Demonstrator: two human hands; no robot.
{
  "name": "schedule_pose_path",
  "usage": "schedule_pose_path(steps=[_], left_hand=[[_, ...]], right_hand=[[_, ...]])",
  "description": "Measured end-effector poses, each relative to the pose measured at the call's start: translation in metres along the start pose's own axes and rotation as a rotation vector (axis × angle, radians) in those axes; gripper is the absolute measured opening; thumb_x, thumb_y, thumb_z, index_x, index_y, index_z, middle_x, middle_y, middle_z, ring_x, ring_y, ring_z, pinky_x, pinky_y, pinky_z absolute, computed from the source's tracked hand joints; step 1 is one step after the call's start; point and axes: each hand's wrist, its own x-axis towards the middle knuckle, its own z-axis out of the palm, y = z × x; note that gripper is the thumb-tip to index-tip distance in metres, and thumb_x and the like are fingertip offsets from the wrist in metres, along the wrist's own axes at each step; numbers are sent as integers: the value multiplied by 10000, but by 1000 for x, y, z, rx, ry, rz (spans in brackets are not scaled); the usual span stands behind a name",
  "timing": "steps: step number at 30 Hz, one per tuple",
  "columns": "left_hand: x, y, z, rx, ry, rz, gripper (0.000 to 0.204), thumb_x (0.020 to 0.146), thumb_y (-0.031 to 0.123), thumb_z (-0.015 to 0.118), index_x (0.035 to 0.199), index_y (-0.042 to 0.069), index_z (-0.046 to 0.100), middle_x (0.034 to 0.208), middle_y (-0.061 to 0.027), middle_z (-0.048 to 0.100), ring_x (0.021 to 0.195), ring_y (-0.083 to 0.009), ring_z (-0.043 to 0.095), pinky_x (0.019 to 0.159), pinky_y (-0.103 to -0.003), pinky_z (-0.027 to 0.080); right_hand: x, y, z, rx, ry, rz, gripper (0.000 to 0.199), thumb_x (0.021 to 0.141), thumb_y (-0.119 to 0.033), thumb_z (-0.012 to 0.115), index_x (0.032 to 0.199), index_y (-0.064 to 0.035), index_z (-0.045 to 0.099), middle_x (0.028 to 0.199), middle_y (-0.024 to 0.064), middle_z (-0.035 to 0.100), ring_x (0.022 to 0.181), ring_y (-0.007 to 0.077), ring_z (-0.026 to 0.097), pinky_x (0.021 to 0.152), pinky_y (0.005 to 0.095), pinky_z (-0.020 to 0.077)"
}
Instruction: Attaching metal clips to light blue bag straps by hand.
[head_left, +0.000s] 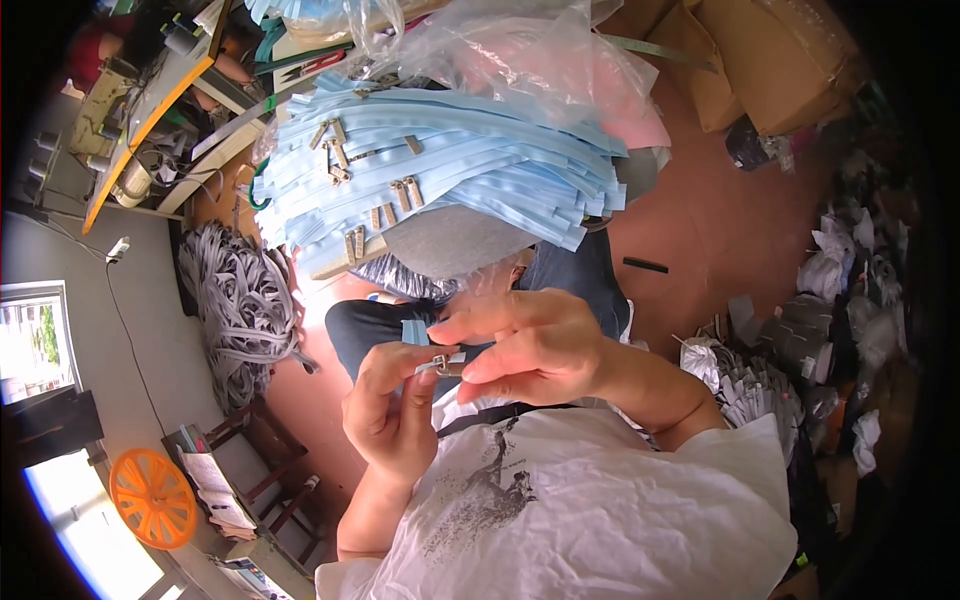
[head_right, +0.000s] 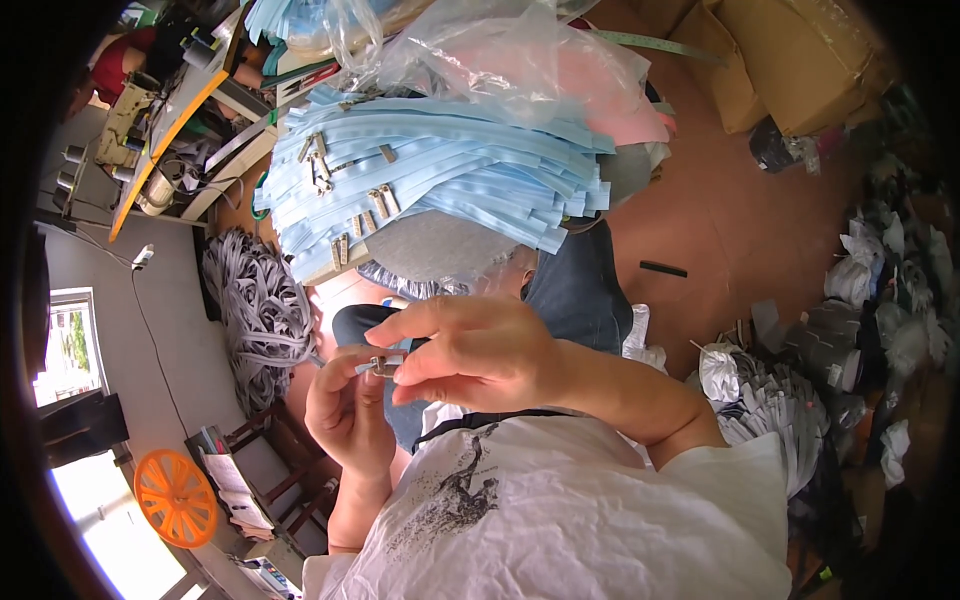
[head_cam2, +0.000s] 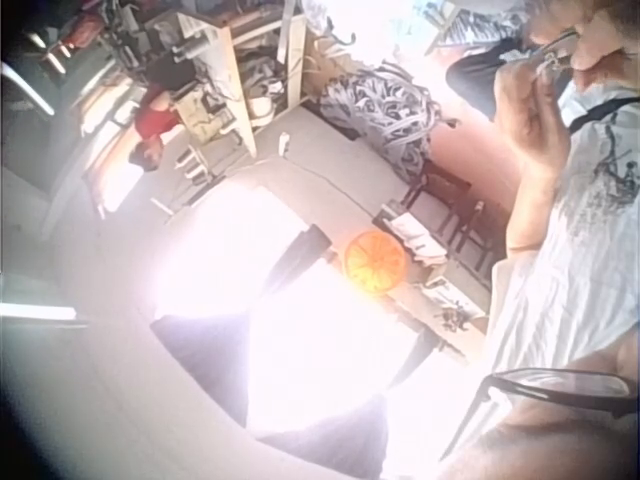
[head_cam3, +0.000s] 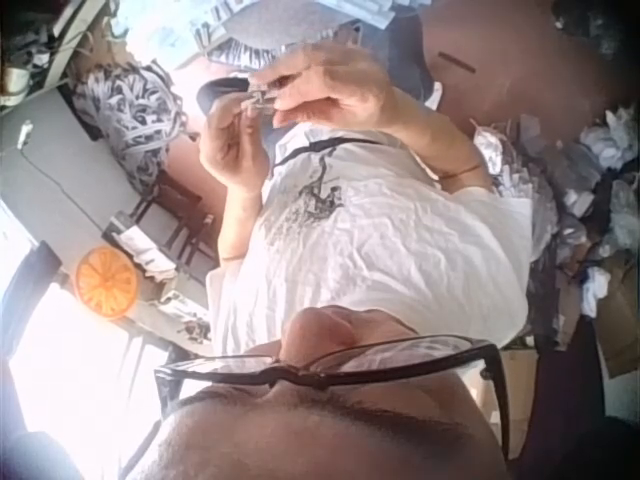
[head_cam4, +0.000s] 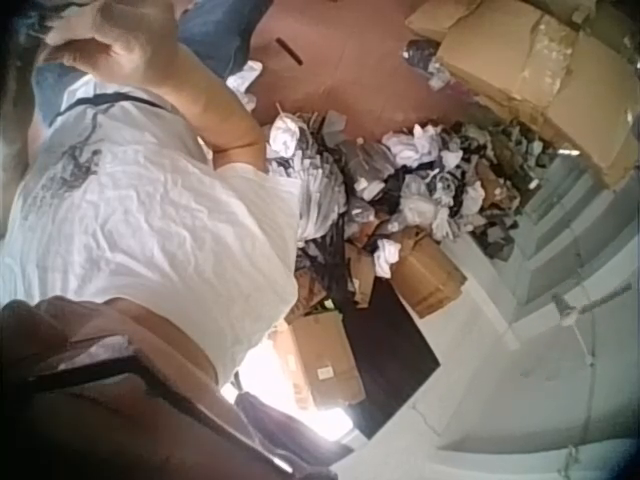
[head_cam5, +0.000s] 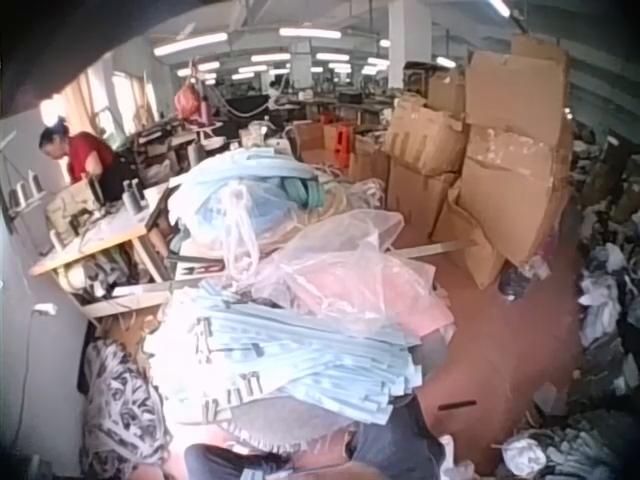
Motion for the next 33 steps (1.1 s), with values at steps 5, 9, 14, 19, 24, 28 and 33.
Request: schedule_pose_path(steps=[5, 9, 14, 19, 24, 28, 33], left_hand=[[-1, -3, 2, -141, -13, -14, 119, 931, -76, 597, 1046, -55, 578, 997, -183, 683, 877, -216, 641, 797, -302, 513], [0, -1, 2, -219, -17, -27, 100, 958, -55, 567, 1058, -52, 567, 1018, -192, 671, 921, -227, 631, 838, -314, 506], [2, -5, 1, -155, -29, 42, 104, 955, -15, 594, 1053, -44, 573, 1005, -181, 666, 945, -254, 625, 857, -345, 501], [9, 2, 6, -33, 42, 158, 163, 882, 56, 704, 991, -22, 612, 930, -137, 649, 861, -253, 600, 790, -357, 489], [11, -3, -1, 18, 3, 224, 118, 862, 69, 722, 896, -3, 635, 875, -114, 641, 799, -237, 586, 734, -342, 476], [11, -4, -4, 16, -41, 252, 102, 865, 77, 718, 869, 9, 642, 842, -98, 637, 775, -229, 586, 717, -332, 468], [11, -1, -2, 5, -16, 211, 101, 886, 85, 696, 864, 14, 628, 836, -93, 622, 772, -223, 579, 719, -330, 462]], right_hand=[[-5, 6, -4, 171, -38, 8, 347, 806, -278, 828, 1035, -55, 692, 1134, 183, 695, 889, 203, 712, 603, 266, 546], [-3, -9, -9, 112, -48, 285, 274, 843, -208, 798, 1033, -37, 700, 1075, 152, 700, 855, 194, 698, 652, 290, 548], [0, -1, -2, -29, -61, 107, 250, 795, -91, 812, 1007, -32, 692, 990, 118, 696, 794, 223, 693, 636, 306, 553], [0, -3, -1, -106, -46, 64, 250, 766, -22, 800, 978, -38, 668, 968, 102, 691, 772, 237, 694, 609, 309, 559], [-3, -5, 4, -105, -42, 77, 224, 782, -77, 781, 965, -63, 652, 944, 67, 671, 726, 218, 671, 563, 312, 527], [4, -8, -2, -159, -148, 37, 256, 790, -148, 810, 949, -43, 640, 905, 76, 671, 689, 210, 677, 546, 292, 542], [5, -10, -6, -311, -261, -48, 245, 795, -176, 801, 916, -56, 625, 826, 35, 628, 595, 178, 626, 482, 291, 499]])
